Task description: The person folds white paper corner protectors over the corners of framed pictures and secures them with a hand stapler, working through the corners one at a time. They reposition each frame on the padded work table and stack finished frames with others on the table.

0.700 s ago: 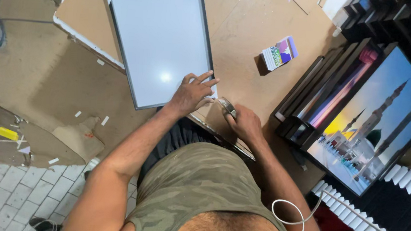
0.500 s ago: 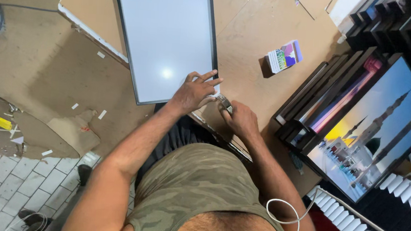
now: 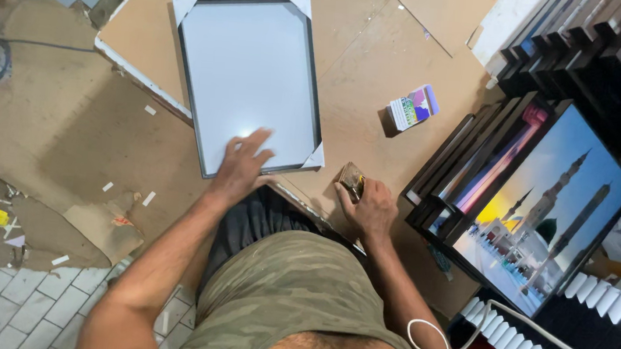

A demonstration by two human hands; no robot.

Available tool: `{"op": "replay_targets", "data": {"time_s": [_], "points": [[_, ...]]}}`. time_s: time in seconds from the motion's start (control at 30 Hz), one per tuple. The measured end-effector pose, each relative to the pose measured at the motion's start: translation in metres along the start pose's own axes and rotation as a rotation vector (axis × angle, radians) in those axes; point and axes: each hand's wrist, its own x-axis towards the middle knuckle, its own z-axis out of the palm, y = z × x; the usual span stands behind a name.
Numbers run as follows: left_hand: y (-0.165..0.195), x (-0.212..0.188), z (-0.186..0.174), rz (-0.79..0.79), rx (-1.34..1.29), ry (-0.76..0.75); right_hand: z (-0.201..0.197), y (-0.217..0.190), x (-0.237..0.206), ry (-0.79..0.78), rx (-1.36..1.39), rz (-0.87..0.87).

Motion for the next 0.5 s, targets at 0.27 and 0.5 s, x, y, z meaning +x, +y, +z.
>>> {"op": "replay_targets", "data": {"time_s": [0.27,0.5], "points": [[-0.012,-0.052,-0.126,0.032,0.329,0.029,-0.026,0.024,0.127,0.390,-0.139,-0.094],[0.050,-0.010,-0.298,0.142,-0.150,0.078,-0.034,0.033,0.153,-0.036,0.032,0.070]]}}
